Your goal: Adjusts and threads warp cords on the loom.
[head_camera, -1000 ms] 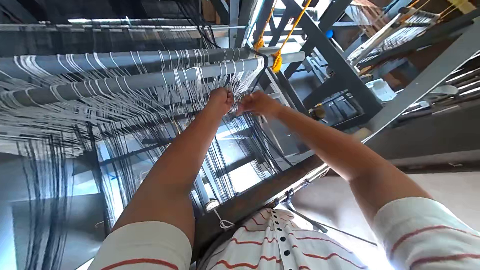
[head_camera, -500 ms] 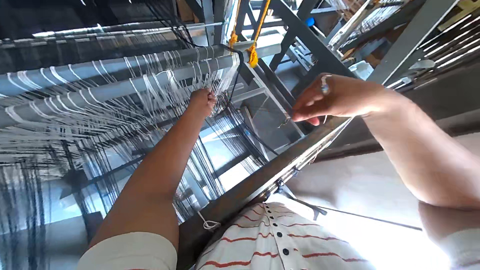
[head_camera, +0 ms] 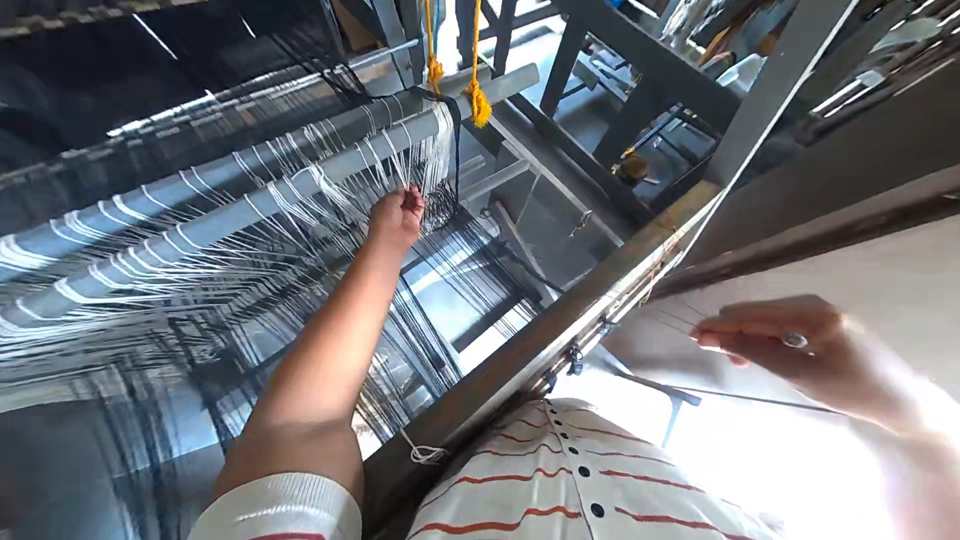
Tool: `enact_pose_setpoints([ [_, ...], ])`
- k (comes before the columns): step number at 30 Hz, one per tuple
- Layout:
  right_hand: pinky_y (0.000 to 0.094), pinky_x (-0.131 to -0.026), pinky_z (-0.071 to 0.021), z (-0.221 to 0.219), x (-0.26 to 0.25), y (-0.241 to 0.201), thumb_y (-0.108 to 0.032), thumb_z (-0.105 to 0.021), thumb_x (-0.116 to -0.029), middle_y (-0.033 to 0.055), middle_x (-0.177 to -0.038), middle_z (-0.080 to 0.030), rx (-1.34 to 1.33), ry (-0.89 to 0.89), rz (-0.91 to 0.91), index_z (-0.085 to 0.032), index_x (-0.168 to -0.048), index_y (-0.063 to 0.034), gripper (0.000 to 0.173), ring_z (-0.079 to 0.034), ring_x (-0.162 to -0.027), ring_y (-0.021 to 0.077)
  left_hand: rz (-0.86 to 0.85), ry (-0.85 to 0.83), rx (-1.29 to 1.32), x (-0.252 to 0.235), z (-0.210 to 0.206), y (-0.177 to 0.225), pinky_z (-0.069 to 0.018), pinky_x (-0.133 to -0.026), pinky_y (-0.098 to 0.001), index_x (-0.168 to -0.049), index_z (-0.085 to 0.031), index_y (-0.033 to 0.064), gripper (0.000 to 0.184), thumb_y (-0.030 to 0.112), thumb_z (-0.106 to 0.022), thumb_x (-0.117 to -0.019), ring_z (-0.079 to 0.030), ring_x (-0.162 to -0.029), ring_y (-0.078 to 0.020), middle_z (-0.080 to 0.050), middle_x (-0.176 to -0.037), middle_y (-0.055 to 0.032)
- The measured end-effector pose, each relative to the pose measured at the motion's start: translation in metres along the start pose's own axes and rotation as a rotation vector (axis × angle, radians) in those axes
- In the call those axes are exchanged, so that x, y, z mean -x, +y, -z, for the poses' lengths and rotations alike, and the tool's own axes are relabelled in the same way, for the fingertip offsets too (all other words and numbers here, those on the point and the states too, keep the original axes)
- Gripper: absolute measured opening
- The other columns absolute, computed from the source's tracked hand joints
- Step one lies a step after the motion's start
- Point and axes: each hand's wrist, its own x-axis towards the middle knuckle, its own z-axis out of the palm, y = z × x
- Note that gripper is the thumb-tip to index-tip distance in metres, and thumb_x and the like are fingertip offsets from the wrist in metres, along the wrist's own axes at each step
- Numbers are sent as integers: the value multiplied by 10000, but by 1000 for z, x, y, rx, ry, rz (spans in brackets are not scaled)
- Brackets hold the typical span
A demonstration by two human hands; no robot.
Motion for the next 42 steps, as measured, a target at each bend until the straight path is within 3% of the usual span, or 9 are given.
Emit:
enact_pose_setpoints([
  [3,58,-634,-494,-12,27,26,-205,-640,-946,-90,-793,-709,-87,74,-150,-775,-937,-47,209,-584,-674,-122,-19,12,24,1,4,2,-572,-715,-199,-1107,-483,73,111,106,-378,-1104,-637,-705,-66,-604,-850,-18],
  [11,127,-635,-538,-16,105,86,-88,-677,-858,-84,-750,-727,-269,119,-560,-775,-896,-41,114,-629,-638,-58,1,58,-99,-1,-2,8,-586,-718,-222,-1116,-494,63,119,118,-390,-1101,-666,-733,-88,-636,-867,-40],
  [18,192,-587,-499,-5,132,117,-98,-695,-868,-70,-669,-691,-262,-202,-830,-778,-847,-61,93,-589,-580,-23,41,76,-306,-9,-12,10,-506,-584,-160,-1046,-548,88,91,102,-460,-1063,-586,-611,-32,-656,-840,-16],
  [23,306,-658,-498,6,131,129,-98,-722,-906,23,-717,-702,-149,-390,-944,-779,-916,-14,103,-595,-628,58,99,36,-418,-16,-8,18,-440,-469,-132,-998,-564,105,147,145,-439,-1063,-541,-517,-3,-692,-832,-8],
  [26,387,-721,-531,20,118,123,-106,-663,-976,116,-805,-724,-89,-372,-898,-755,-1100,26,203,-635,-691,143,70,68,-464,-17,-5,16,-469,-522,-155,-1060,-560,97,157,156,-416,-1075,-563,-560,-22,-693,-866,-12],
  [30,542,-733,-500,39,82,106,-199,-609,-1032,192,-823,-705,149,-302,-817,-735,-1147,23,280,-641,-710,281,-20,110,-412,-14,-3,4,-529,-616,-195,-1141,-519,82,135,139,-406,-1094,-618,-647,-53,-687,-923,-30],
  [32,562,-720,-494,47,59,91,-217,-602,-1040,218,-824,-689,234,-290,-767,-710,-1190,35,312,-629,-706,320,-65,111,-395,-10,-1,-1,-555,-641,-219,-1201,-493,72,147,139,-401,-1107,-660,-704,-84,-685,-972,-54],
  [37,433,-596,-491,52,5,58,-364,-596,-1014,120,-761,-667,339,-249,-417,-715,-1219,-33,407,-593,-620,195,-151,119,-525,-9,2,-7,-583,-679,-286,-1297,-475,19,233,139,-411,-1109,-687,-783,-151,-635,-1140,-121],
  [42,366,-543,-487,43,-34,41,-518,-539,-997,-29,-691,-627,412,-276,-140,-758,-1183,-165,455,-557,-579,87,-172,127,-587,-11,5,-10,-594,-666,-302,-1298,-479,4,243,137,-456,-1095,-665,-765,-155,-578,-1149,-135],
])
